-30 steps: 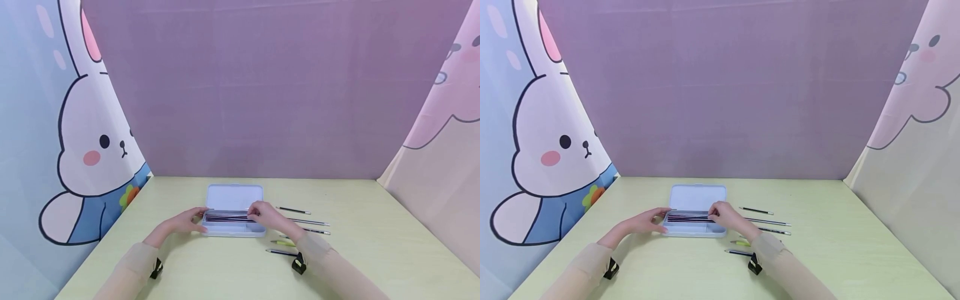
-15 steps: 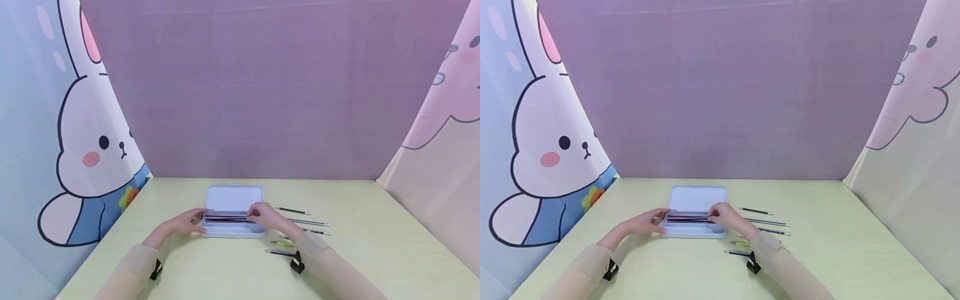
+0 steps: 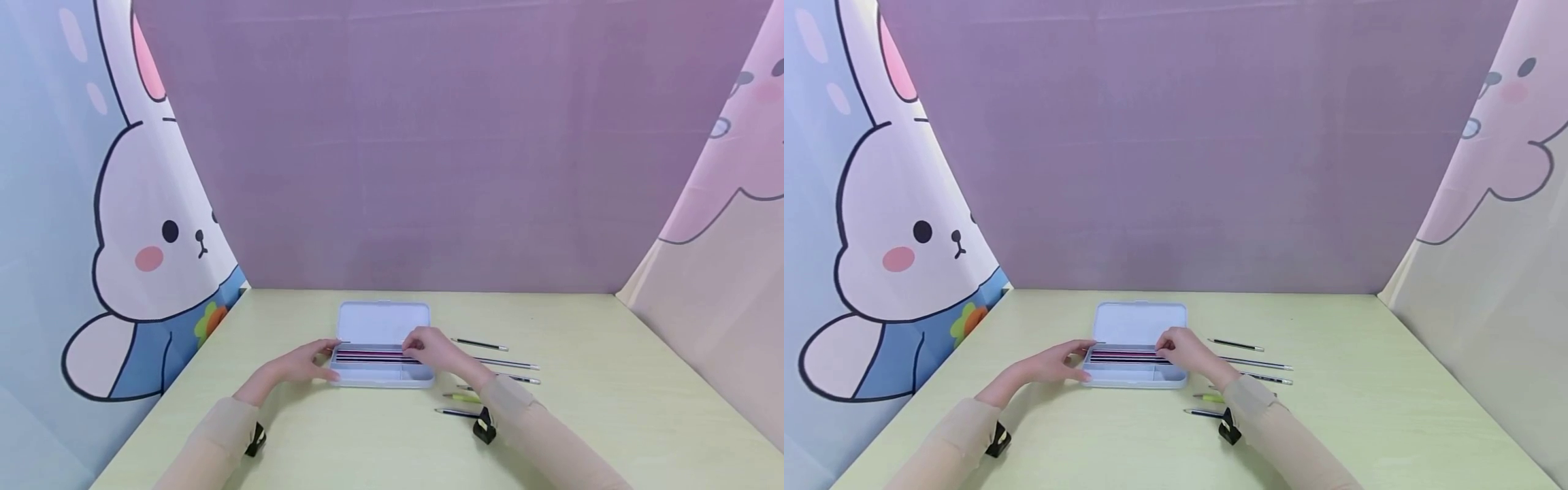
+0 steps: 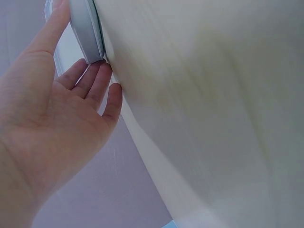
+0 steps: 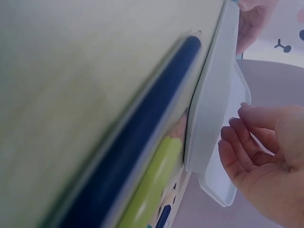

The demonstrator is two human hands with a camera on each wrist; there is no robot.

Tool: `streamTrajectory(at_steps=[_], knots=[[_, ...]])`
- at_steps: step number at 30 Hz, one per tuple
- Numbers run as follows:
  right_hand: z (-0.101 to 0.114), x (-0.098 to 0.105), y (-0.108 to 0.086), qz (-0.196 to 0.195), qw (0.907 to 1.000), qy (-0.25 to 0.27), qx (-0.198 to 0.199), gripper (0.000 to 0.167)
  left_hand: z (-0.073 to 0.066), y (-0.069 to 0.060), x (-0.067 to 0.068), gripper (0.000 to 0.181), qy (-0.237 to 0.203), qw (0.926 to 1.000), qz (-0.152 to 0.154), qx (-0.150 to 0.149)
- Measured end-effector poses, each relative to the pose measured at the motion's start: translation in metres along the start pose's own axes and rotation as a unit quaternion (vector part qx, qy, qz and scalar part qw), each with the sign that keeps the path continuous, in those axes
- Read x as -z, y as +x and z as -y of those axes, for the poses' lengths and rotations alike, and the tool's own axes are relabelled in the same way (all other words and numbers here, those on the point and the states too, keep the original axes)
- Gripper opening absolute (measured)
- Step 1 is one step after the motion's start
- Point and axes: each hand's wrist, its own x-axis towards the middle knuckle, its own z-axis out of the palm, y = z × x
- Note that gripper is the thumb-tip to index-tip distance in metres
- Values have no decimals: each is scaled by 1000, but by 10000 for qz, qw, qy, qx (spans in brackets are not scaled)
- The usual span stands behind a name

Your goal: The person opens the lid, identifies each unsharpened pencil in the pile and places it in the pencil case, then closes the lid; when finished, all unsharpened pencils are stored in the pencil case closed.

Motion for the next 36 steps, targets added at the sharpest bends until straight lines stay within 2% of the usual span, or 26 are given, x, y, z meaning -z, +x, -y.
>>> streamTrajectory(at_steps=[8, 17, 23, 29, 36], knots=[[-3, 8, 0, -241, 9996, -132, -5, 8, 0, 0, 1, 83, 34, 9999, 56, -81], [-6, 19, 7, -720, 9968, 352, -39, 11, 1, -1, 2, 82, -8, 9999, 55, -107], [-10, 24, 12, -1094, 9920, 550, -291, 12, 0, 0, 0, 83, 10, 10000, 59, -36], [-18, 27, 15, -1360, 9884, 541, -393, 26, 0, 1, 0, 83, 29, 10000, 41, -83], [-28, 31, 18, -1497, 9862, 422, -565, 40, 2, 1, 0, 83, 80, 9999, 35, -76]])
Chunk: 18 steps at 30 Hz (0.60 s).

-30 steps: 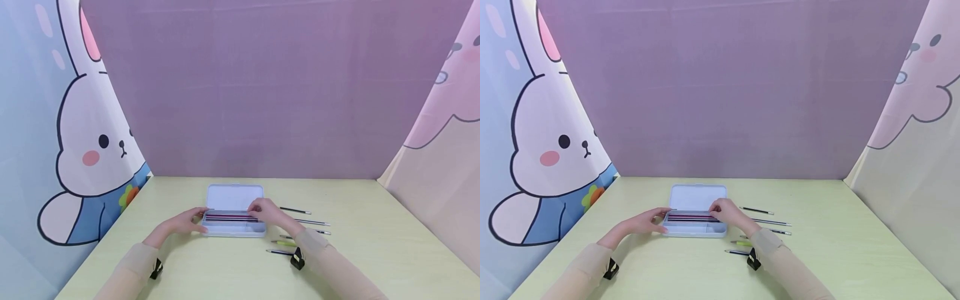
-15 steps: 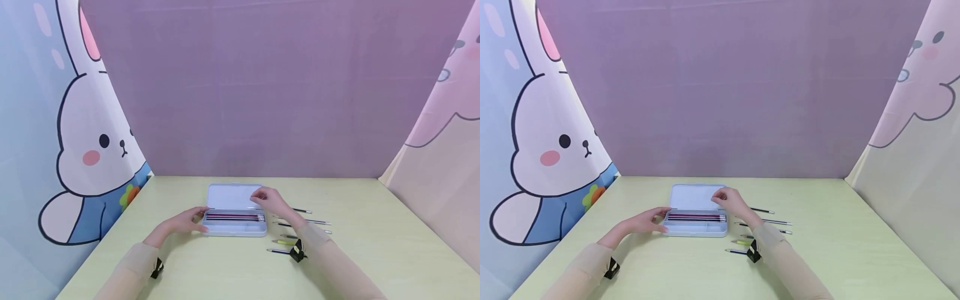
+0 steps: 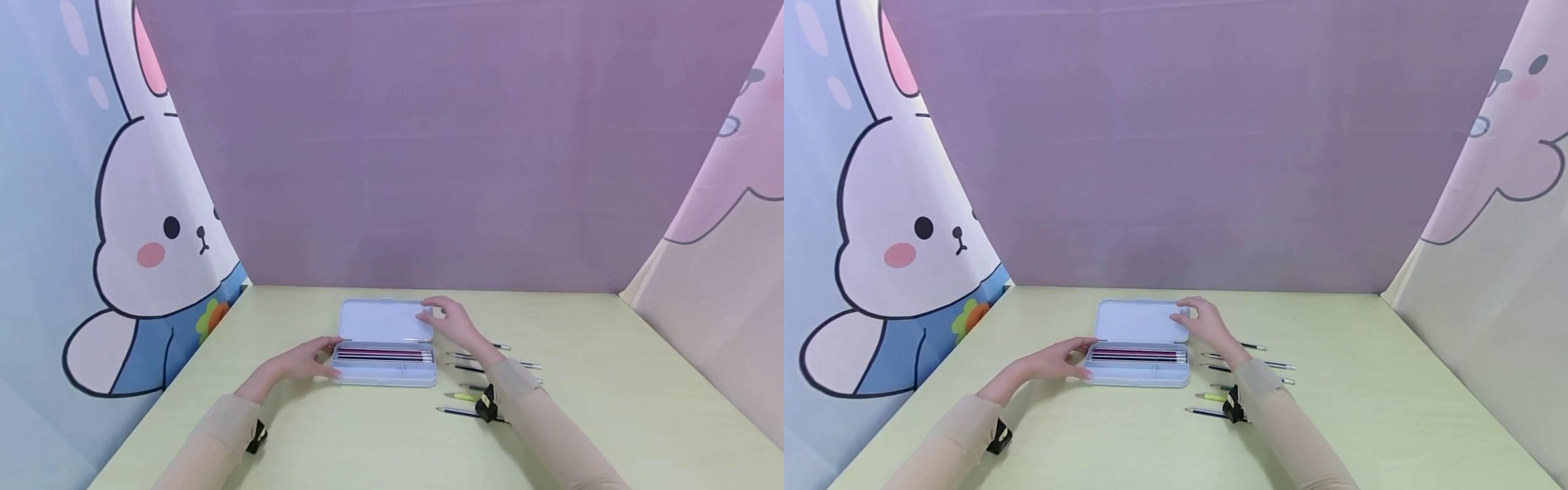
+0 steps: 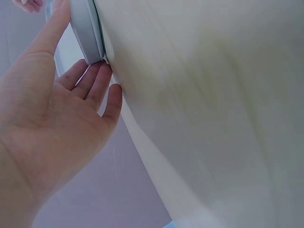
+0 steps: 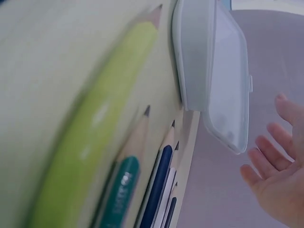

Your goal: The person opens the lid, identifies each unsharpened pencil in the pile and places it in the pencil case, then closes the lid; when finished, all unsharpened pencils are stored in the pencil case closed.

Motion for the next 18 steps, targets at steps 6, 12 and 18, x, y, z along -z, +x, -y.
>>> streamTrajectory(at_steps=[6, 12, 18], knots=[[-2, 3, 3, 54, 9999, -110, -31, 50, -1, 0, 0, 83, -39, 10000, -22, -13], [-3, 2, 3, 482, 9981, -132, -358, 67, -3, 0, 0, 83, -57, 10000, -34, 5], [-1, 0, 1, 542, 9978, -80, -382, 70, -3, 0, 0, 81, -118, 9999, -69, 54]])
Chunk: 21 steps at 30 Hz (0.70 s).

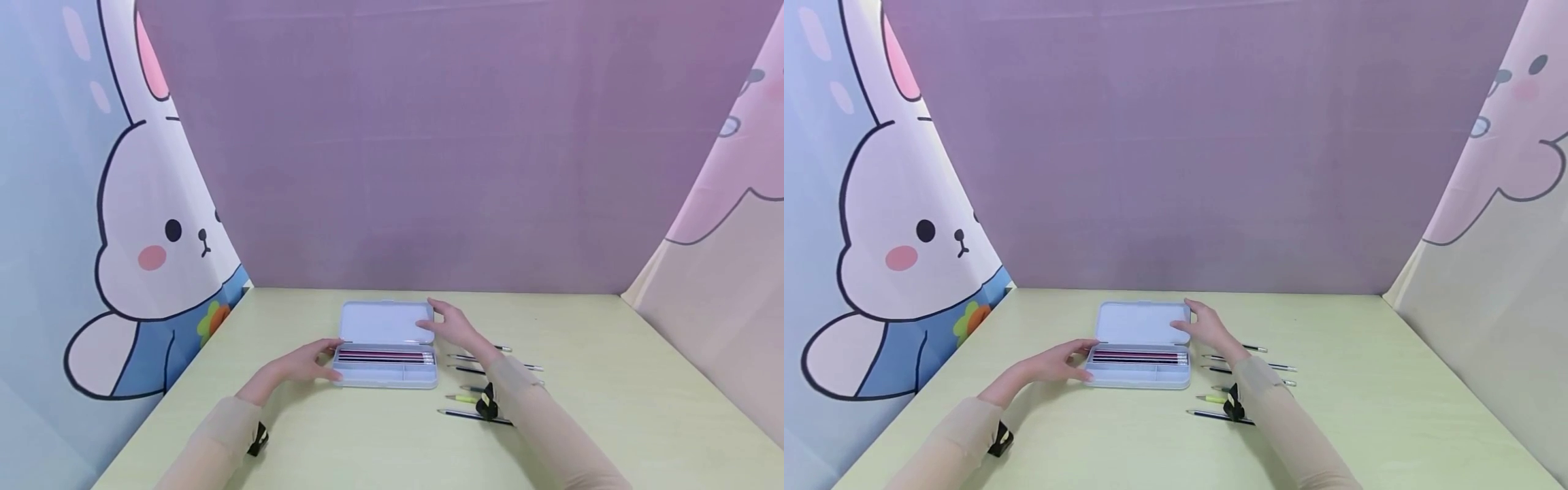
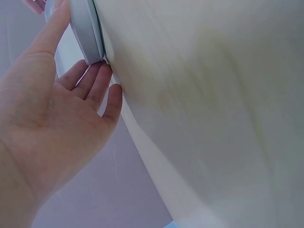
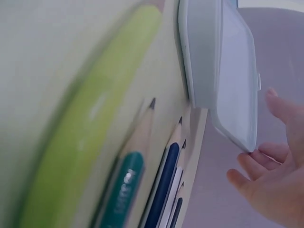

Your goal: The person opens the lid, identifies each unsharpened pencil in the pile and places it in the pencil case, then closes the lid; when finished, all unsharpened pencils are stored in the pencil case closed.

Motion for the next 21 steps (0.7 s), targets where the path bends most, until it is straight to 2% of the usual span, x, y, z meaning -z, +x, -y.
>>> streamTrajectory(at_steps=[10, 17, 21], knots=[[4, 6, -12, -160, 9987, -215, 423, 65, -1, 1, -1, 78, -57, 9999, -21, -99], [3, 14, -24, -313, 9949, 144, 950, 57, 3, 1, -2, 79, -57, 9999, -6, -130], [4, 18, -29, -249, 9940, 305, 1016, 56, 3, 2, -2, 79, -46, 9999, -31, -104]])
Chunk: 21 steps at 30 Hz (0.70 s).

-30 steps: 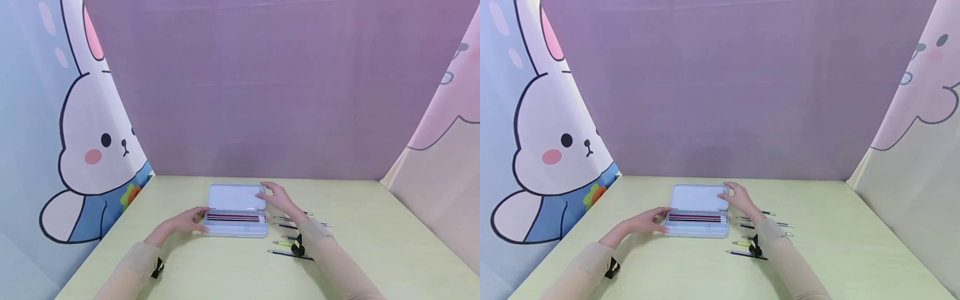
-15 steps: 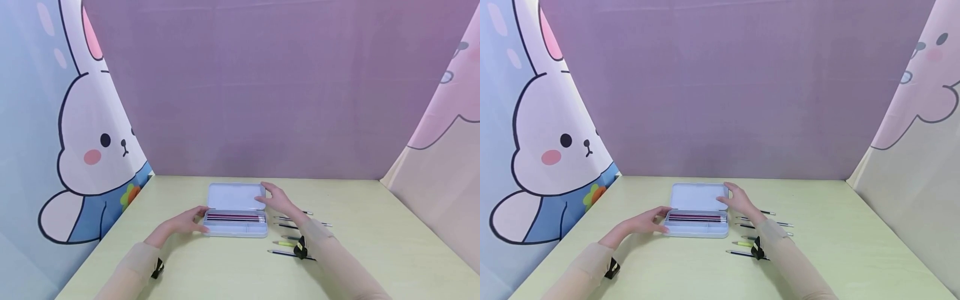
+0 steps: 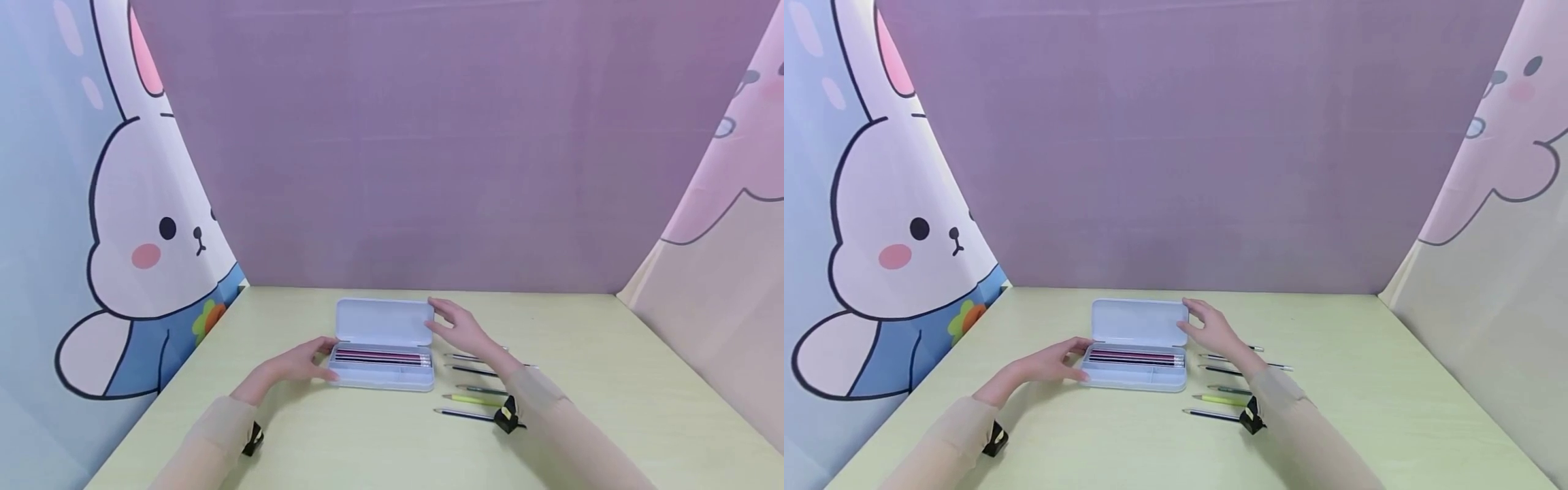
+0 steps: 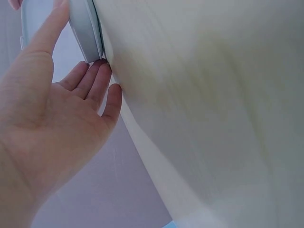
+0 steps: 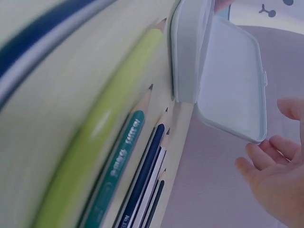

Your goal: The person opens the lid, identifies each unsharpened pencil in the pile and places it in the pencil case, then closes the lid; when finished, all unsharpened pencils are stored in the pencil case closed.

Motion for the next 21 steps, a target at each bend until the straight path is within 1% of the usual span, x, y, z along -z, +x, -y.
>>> streamTrajectory(at_steps=[3, 6, 9, 11, 13, 16, 17, 21], knots=[[3, 1, -1, 78, 9997, 218, -72, 56, 0, 0, 0, 80, -36, 10000, 11, 3], [8, 2, -3, 164, 9992, 350, -63, 55, 1, 1, -1, 81, -116, 9999, 53, -23], [22, 6, -6, 213, 9980, 579, -135, 53, 1, 1, -1, 82, -162, 9998, 98, -42], [30, 8, -9, 207, 9974, 672, -143, 50, 1, 0, -2, 84, -170, 9998, 119, 3], [35, 9, -11, 188, 9974, 675, -146, 46, 1, 0, -3, 85, -154, 9998, 110, 56], [27, 7, -11, 247, 9983, 503, -171, 40, -1, 0, -2, 86, -191, 9997, 36, 140], [23, 5, -11, 282, 9982, 485, -233, 38, -2, 0, -2, 85, -194, 9997, 6, 144], [10, 2, -11, 508, 9968, 493, -361, 39, -3, 0, -1, 83, -216, 9996, -85, 175]])
